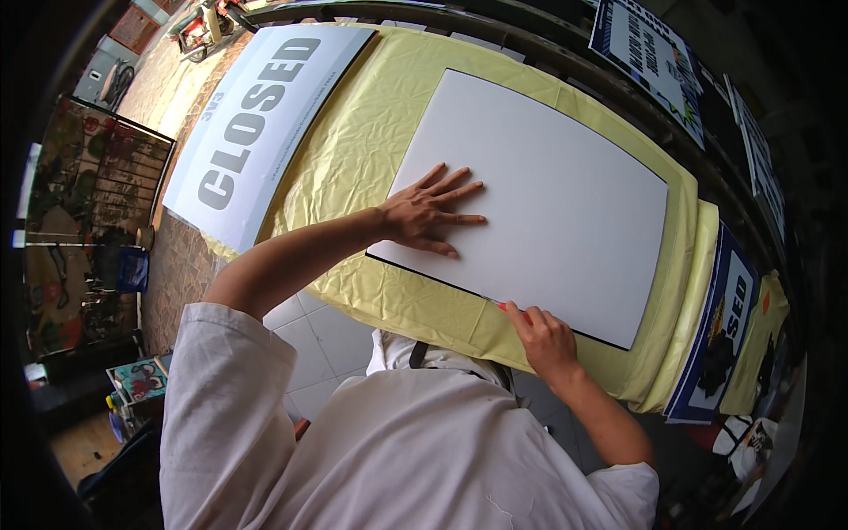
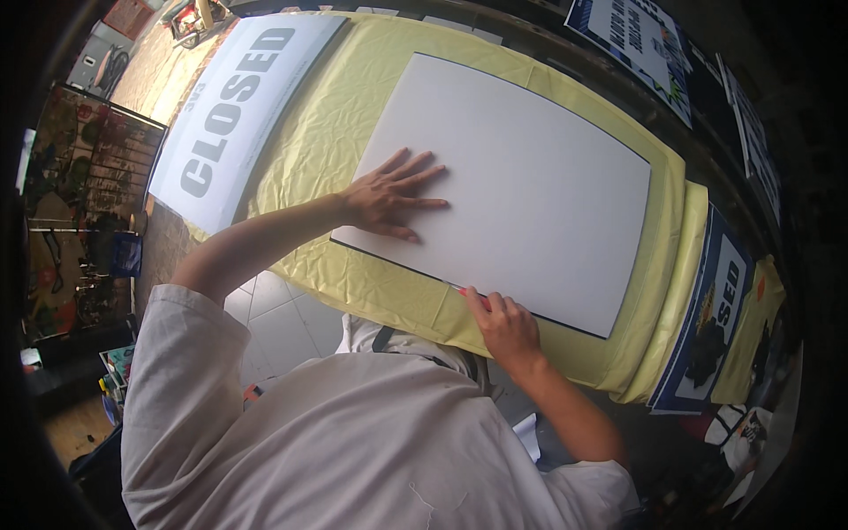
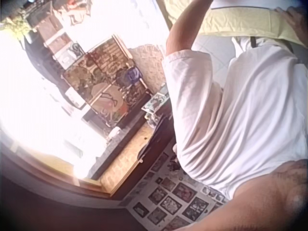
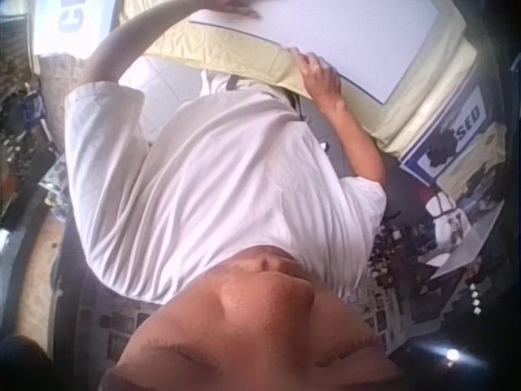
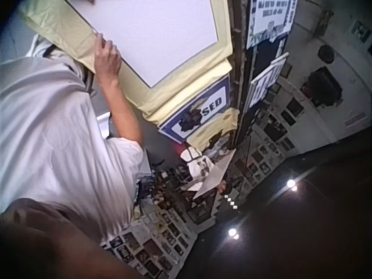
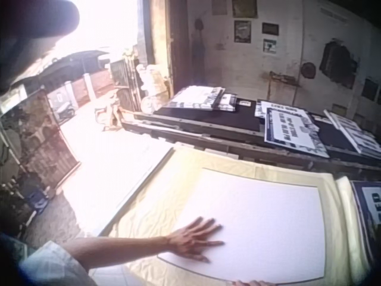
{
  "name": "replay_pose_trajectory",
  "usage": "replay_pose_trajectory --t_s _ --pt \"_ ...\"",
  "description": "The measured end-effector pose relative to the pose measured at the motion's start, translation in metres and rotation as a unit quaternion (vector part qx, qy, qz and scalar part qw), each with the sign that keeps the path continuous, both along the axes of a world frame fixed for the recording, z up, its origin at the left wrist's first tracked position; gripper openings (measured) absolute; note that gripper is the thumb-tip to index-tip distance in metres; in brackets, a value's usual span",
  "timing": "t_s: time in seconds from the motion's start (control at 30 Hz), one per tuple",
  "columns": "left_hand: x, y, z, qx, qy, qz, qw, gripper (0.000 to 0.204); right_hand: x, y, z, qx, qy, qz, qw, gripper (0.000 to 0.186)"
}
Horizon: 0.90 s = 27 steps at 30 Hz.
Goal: The person wipes a large printed sign with a cloth, then uses a utility knife and a straightedge to trim the edges of the sign. They cut along the sides and corners, remove the excess material, and repeat the process on another sign.
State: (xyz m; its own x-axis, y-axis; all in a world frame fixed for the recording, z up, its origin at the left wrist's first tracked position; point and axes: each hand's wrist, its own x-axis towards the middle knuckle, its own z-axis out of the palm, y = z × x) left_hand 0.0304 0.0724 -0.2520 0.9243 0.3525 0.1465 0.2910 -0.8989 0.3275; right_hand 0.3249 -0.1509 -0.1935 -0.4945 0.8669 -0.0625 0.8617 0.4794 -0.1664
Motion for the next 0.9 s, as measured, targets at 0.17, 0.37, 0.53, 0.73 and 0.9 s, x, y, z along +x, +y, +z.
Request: replay_pose_trajectory --t_s 0.17,0.37,0.53,0.73,0.9 --pt "0.001 0.001 0.001 -0.004 0.002 -0.001 1.0 0.074 0.016 -0.005 -0.003 -0.004 -0.009 0.007 1.0 0.043" --pt "0.0 0.001 0.002 -0.005 0.007 0.0 1.0 0.074 0.017 -0.004 -0.001 0.001 0.021 -0.001 1.0 0.049" --pt "0.002 0.001 0.003 -0.002 0.012 0.001 1.0 0.074 0.029 -0.01 -0.009 -0.006 0.028 -0.007 1.0 0.045" --pt "0.003 0.0 0.003 0.002 0.028 0.003 1.0 0.075 0.05 -0.022 -0.007 -0.017 0.022 -0.024 0.999 0.046" --pt "0.004 0.002 0.002 -0.004 0.032 -0.002 0.999 0.076 0.062 -0.026 -0.003 -0.019 0.011 -0.032 0.999 0.048"
